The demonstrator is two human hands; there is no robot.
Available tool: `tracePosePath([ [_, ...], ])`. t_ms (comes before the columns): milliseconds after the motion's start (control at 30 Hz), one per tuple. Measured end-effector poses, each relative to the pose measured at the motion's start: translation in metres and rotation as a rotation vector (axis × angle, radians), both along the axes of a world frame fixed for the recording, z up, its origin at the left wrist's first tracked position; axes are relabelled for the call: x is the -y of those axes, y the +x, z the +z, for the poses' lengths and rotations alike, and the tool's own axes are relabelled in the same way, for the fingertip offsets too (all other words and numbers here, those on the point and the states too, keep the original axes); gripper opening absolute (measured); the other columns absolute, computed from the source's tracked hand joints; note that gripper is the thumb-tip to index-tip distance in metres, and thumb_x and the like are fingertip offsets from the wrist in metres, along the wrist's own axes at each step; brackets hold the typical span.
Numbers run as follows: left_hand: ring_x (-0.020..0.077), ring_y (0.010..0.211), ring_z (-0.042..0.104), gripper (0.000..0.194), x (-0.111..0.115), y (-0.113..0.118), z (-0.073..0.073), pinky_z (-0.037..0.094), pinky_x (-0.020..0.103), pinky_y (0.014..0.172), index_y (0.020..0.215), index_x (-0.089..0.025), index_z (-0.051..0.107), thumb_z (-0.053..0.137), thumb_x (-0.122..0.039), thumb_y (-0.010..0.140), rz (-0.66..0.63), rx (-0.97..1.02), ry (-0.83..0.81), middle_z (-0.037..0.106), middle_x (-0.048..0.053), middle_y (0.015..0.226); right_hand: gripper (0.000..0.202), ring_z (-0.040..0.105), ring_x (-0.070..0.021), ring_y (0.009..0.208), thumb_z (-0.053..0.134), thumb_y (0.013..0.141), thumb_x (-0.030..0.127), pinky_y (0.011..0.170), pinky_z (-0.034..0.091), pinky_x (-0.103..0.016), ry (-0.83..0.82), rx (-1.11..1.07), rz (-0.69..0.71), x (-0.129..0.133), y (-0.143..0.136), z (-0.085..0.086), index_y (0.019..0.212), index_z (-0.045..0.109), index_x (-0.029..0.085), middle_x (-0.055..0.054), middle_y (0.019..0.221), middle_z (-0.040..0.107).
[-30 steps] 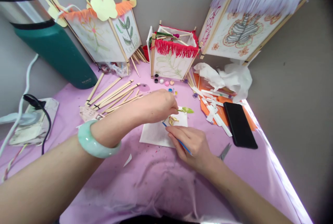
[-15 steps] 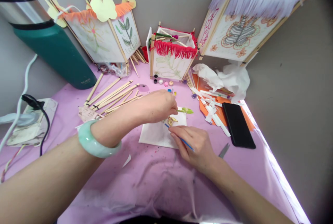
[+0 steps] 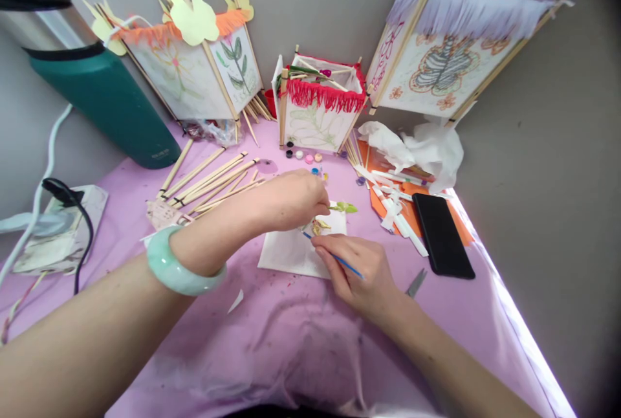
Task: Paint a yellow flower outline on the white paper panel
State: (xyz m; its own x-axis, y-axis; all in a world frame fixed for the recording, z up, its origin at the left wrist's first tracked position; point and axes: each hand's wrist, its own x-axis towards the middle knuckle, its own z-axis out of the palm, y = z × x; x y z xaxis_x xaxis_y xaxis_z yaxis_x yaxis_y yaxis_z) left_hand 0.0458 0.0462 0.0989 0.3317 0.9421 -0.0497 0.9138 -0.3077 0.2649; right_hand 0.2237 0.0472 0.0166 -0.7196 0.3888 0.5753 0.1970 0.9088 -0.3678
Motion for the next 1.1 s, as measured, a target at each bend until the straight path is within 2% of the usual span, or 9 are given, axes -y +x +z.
tracePosePath([
  [167, 0.0113, 0.059, 0.055, 0.023, -0.001, -0.002, 0.000, 0.034, 0.022, 0.057, 0.070, -0.018, 0.069, 0.049, -0.015, 0.081, 0.004, 0.011, -0.014, 0.067, 0.001, 0.066, 0.015, 0.068, -0.0156, 0.075, 0.051, 0.086, 0.014, 0.069, 0.053, -0.026, -0.011, 0.013, -0.034, -0.003, 0.004, 0.000, 0.096, 0.062, 0.015, -0.006, 0.085, 0.072],
  [333, 0.0130, 0.058, 0.056, 0.026, 0.005, -0.005, -0.005, 0.036, 0.024, 0.057, 0.068, -0.017, 0.067, 0.047, -0.020, 0.084, 0.038, 0.022, 0.027, 0.065, 0.003, 0.062, 0.017, 0.067, -0.0147, 0.074, 0.051, 0.084, 0.012, 0.066, 0.052, -0.026, -0.064, -0.018, -0.042, -0.007, 0.016, 0.010, 0.095, 0.063, 0.016, -0.005, 0.085, 0.071],
  [467, 0.0150, 0.073, 0.062, 0.025, 0.016, -0.005, -0.023, 0.042, 0.027, 0.073, 0.074, -0.016, 0.066, 0.044, -0.016, 0.086, 0.047, 0.035, 0.163, 0.069, 0.004, 0.074, 0.017, 0.067, -0.0145, 0.073, 0.052, 0.084, 0.013, 0.064, 0.051, -0.025, -0.078, -0.012, -0.082, -0.017, 0.031, 0.020, 0.094, 0.065, 0.018, -0.004, 0.084, 0.071],
  [633, 0.0172, 0.078, 0.062, 0.029, 0.031, 0.003, -0.050, 0.045, 0.032, 0.075, 0.093, -0.017, 0.064, 0.039, -0.006, 0.083, 0.213, 0.100, 0.319, 0.069, 0.005, 0.085, 0.016, 0.065, -0.0122, 0.062, 0.050, 0.087, 0.018, 0.057, 0.051, -0.023, -0.206, -0.087, -0.225, -0.044, 0.038, 0.030, 0.092, 0.065, 0.019, -0.001, 0.078, 0.070],
  [733, 0.0184, 0.076, 0.062, 0.037, 0.035, 0.012, -0.060, 0.046, 0.034, 0.072, 0.100, -0.015, 0.060, 0.037, 0.001, 0.077, 0.265, 0.109, 0.391, 0.069, 0.007, 0.086, 0.018, 0.065, -0.0128, 0.062, 0.048, 0.089, 0.022, 0.057, 0.051, -0.024, -0.262, -0.116, -0.261, -0.063, 0.026, 0.037, 0.088, 0.066, 0.019, -0.001, 0.075, 0.070],
  [867, 0.0185, 0.075, 0.061, 0.037, 0.036, 0.023, -0.062, 0.047, 0.035, 0.072, 0.095, -0.015, 0.060, 0.036, 0.001, 0.072, 0.328, 0.105, 0.441, 0.069, 0.008, 0.086, 0.026, 0.065, -0.0129, 0.061, 0.047, 0.090, 0.023, 0.059, 0.051, -0.026, -0.200, -0.110, -0.219, -0.089, -0.003, 0.043, 0.072, 0.065, 0.019, -0.002, 0.077, 0.071],
  [967, 0.0196, 0.076, 0.062, 0.040, 0.035, 0.028, -0.063, 0.047, 0.036, 0.069, 0.098, -0.015, 0.059, 0.036, 0.001, 0.070, 0.345, 0.074, 0.466, 0.069, 0.008, 0.090, 0.033, 0.067, -0.0145, 0.065, 0.046, 0.090, 0.024, 0.062, 0.051, -0.026, -0.143, -0.046, -0.214, -0.108, -0.023, 0.041, 0.064, 0.064, 0.018, -0.003, 0.075, 0.071],
  [1100, 0.0190, 0.075, 0.064, 0.036, 0.036, 0.029, -0.070, 0.048, 0.034, 0.063, 0.103, -0.012, 0.058, 0.037, -0.003, 0.077, 0.339, 0.042, 0.557, 0.070, 0.009, 0.096, 0.034, 0.067, -0.0145, 0.064, 0.046, 0.090, 0.027, 0.059, 0.049, -0.025, -0.120, 0.050, -0.233, -0.126, -0.042, 0.035, 0.063, 0.064, 0.017, -0.004, 0.074, 0.071],
])
